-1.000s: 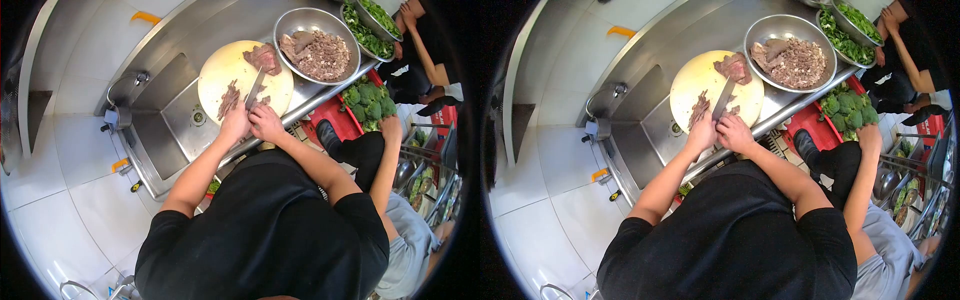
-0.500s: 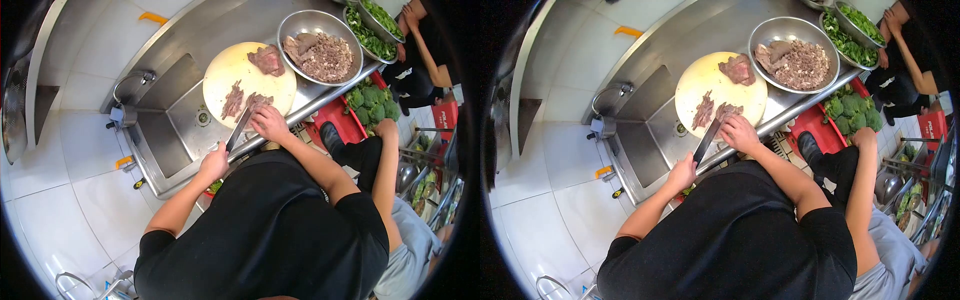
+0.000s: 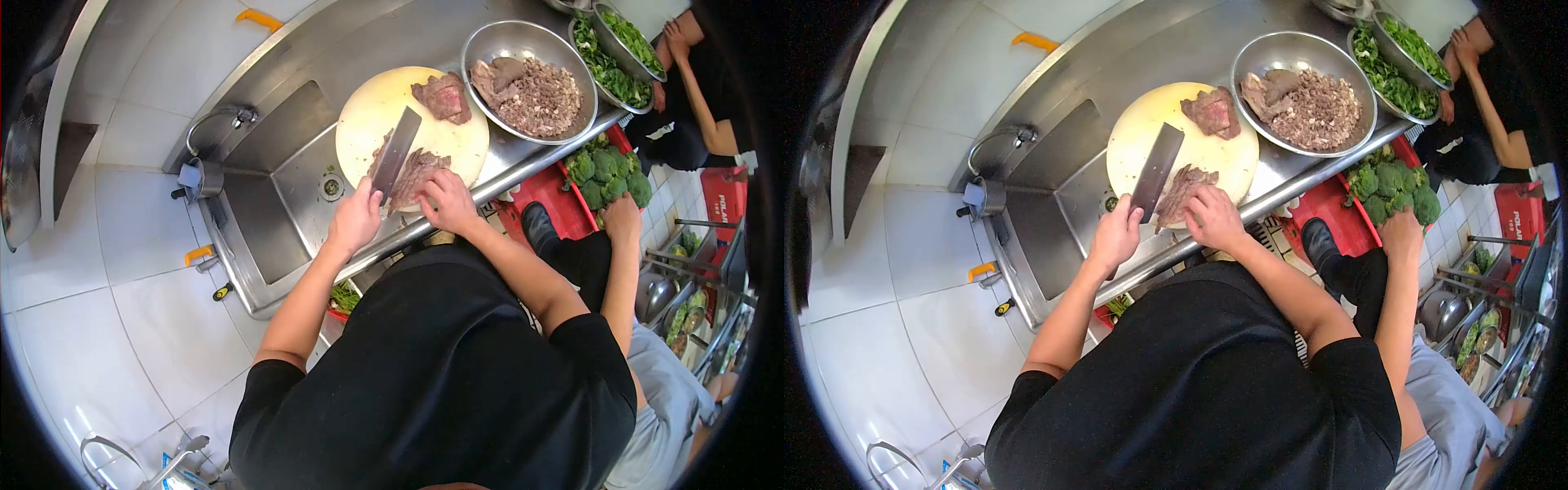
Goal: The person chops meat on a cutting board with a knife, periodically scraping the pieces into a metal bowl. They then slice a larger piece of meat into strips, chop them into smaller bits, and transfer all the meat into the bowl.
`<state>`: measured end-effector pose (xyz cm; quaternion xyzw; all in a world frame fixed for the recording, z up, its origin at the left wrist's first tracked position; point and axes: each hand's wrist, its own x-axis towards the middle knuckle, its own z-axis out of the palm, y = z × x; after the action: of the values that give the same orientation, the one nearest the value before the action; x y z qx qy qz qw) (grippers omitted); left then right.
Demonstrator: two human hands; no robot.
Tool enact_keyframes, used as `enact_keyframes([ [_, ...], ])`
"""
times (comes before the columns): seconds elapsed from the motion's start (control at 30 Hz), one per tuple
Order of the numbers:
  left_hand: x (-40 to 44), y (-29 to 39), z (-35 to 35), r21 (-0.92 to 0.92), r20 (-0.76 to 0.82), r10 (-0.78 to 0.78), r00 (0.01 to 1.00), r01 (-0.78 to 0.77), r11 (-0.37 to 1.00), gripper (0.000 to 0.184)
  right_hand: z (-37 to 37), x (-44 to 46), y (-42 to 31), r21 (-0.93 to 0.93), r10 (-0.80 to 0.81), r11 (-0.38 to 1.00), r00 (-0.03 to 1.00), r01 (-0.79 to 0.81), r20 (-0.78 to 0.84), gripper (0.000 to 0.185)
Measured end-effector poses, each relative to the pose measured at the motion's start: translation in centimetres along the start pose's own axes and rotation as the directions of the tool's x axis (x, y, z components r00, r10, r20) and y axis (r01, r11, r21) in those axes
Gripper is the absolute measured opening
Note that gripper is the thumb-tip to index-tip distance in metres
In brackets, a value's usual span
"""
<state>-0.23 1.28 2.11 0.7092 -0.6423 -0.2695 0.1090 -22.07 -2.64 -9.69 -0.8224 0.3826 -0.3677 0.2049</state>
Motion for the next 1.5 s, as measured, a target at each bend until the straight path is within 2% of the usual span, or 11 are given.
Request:
enact_keyframes([
  [0.1,-0.1,0.2,1.5,0.070,0.065,-0.024,0.998,0.020,0.997,0.022,0.1,-0.1,0.8,-0.046,0.079,0.996,0.992,-0.075,0.093,0.017],
  [0.37,-2.7,-0.4,2.9,0.219,0.252,-0.096,0.963,0.040,0.975,0.023,0.8,0.5,1.3,-0.143,0.025,0.990,0.996,-0.012,0.091,0.021],
  [0.6,-1.4,-1.3,4.6,0.156,0.248,-0.030,0.968,-0.010,0.988,0.030,1.3,-0.5,1.3,-0.129,0.059,0.990,0.996,-0.050,0.067,0.023],
  [0.7,-6.7,-3.2,2.4,0.201,0.311,-0.186,0.932,0.126,0.971,0.030,1.3,-0.4,1.8,-0.139,0.037,0.990,0.999,-0.033,0.022,0.022],
  [0.8,-8.6,-5.2,3.3,0.191,0.261,-0.182,0.948,0.134,0.972,0.028,1.5,-0.9,1.5,-0.113,0.044,0.993,0.999,-0.043,0.008,0.020],
  [0.93,-6.0,-3.1,1.8,0.187,0.270,-0.135,0.954,0.085,0.979,0.025,0.3,-0.5,1.5,0.007,0.040,0.999,0.999,-0.040,-0.006,0.019],
  [1.1,-2.5,1.2,3.0,0.166,0.232,-0.087,0.969,0.048,0.985,0.024,0.0,0.2,1.4,-0.130,0.002,0.991,1.000,0.001,0.022,0.019],
  [1.17,-0.2,1.4,4.4,0.193,0.252,-0.096,0.963,0.047,0.980,0.024,0.3,0.3,1.6,-0.153,0.020,0.988,0.998,-0.012,0.055,0.018],
  [1.27,1.2,0.0,6.0,0.107,0.198,-0.021,0.980,0.000,0.994,0.025,0.6,0.0,1.7,-0.144,0.050,0.989,0.997,-0.041,0.056,0.016],
  [1.43,-5.4,-2.7,4.1,0.183,0.273,-0.130,0.953,0.081,0.980,0.025,0.8,-0.3,1.9,-0.119,0.063,0.991,0.998,-0.060,0.018,0.017],
  [1.5,-7.0,-3.3,3.0,0.210,0.285,-0.177,0.942,0.118,0.970,0.024,0.8,-0.7,2.1,-0.101,0.007,0.995,0.999,-0.011,-0.045,0.018],
])
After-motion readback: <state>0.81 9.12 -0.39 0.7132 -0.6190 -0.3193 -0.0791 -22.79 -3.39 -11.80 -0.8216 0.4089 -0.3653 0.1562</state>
